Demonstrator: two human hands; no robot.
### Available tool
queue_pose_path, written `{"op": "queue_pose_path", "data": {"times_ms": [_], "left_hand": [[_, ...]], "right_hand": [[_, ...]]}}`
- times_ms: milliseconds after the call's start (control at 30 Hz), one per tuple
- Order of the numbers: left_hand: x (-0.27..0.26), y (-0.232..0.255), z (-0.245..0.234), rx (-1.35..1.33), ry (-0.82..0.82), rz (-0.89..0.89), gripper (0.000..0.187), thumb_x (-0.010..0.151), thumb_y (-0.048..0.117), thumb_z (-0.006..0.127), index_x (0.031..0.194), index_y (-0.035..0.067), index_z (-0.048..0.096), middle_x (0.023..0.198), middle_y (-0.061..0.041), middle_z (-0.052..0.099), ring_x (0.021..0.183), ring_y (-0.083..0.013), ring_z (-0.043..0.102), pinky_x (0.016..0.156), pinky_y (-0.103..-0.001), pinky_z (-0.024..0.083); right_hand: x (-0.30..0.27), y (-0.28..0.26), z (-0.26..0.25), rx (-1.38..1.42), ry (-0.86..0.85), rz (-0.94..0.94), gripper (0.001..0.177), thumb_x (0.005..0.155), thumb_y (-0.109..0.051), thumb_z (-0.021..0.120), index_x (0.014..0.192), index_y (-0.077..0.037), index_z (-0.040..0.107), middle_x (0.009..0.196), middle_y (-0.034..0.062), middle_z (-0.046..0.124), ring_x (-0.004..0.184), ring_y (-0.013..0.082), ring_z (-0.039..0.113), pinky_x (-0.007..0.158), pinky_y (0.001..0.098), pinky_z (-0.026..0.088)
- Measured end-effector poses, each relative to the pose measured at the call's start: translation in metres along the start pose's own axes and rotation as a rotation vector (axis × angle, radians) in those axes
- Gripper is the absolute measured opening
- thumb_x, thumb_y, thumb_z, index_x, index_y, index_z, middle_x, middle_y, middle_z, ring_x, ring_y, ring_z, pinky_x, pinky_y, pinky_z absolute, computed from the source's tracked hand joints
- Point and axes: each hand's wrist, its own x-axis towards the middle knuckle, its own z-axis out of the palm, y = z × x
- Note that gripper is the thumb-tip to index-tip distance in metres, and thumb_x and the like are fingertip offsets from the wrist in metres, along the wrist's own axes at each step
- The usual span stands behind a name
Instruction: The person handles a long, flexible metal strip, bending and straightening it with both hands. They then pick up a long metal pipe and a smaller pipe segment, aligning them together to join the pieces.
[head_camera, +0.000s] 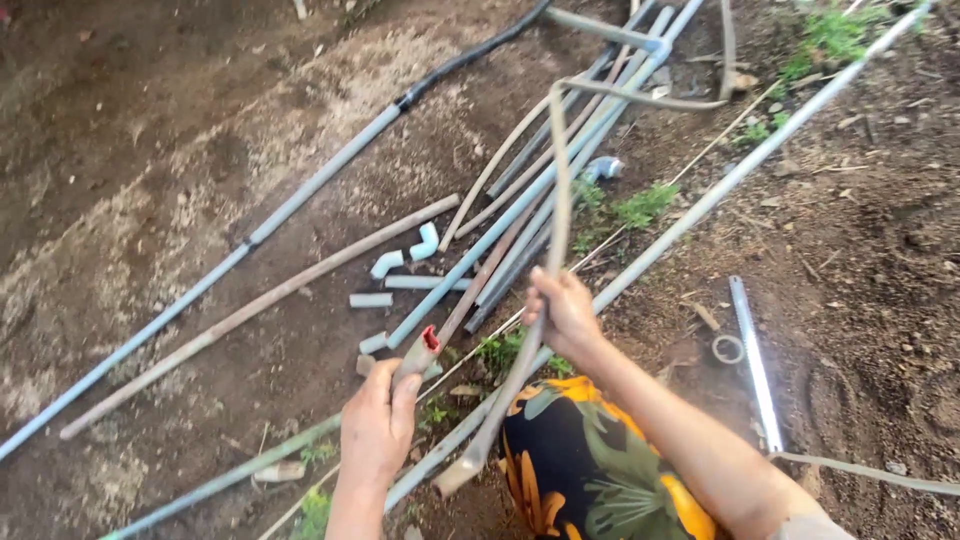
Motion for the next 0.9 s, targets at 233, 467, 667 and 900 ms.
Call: {"op": "queue_pose_path", "data": {"times_ms": [233,467,667,900], "left_hand": [[-0.004,-0.025,-0.014,0.0,0.118,0.116,0.058,0.091,0.052,0.023,0.101,0.005,0.055,0.063,0.0,0.055,0.05,-0.0128,0.055,0.04,-0.027,0.046],[0.006,-0.038,-0.018,-0.003,0.168,0.148,0.053,0.093,0.051,0.019,0.089,0.009,0.052,0.066,0.002,0.051,0.048,-0.0086,0.05,0.035,-0.021,0.045],[0.007,-0.037,-0.023,0.01,0.144,0.108,0.062,0.089,0.057,0.017,0.093,0.007,0.055,0.063,0.0,0.055,0.051,-0.0135,0.058,0.039,-0.026,0.053],[0.011,-0.054,-0.013,0.054,0.233,0.254,0.053,0.096,0.046,0.019,0.095,0.003,0.051,0.063,0.0,0.05,0.044,-0.0087,0.046,0.031,-0.02,0.04]], "right_hand": [[-0.006,-0.025,0.014,-0.147,0.135,-0.394,0.011,0.094,-0.008,0.053,0.097,-0.008,0.042,0.062,-0.0027,0.046,0.039,0.0041,0.039,0.028,0.0146,0.036],[0.019,0.002,-0.018,-0.301,0.161,-0.444,0.013,0.094,-0.009,0.054,0.093,-0.008,0.042,0.063,-0.0016,0.044,0.041,0.0051,0.039,0.031,0.0158,0.036],[0.058,0.008,-0.047,-0.582,0.291,-0.463,0.006,0.095,-0.01,0.052,0.096,-0.008,0.047,0.066,-0.0026,0.046,0.046,0.0061,0.041,0.036,0.016,0.039],[0.121,0.017,-0.068,-0.707,0.307,-0.473,0.01,0.098,-0.013,0.051,0.096,-0.009,0.043,0.068,-0.0009,0.045,0.046,0.0078,0.042,0.035,0.0193,0.04]]}}
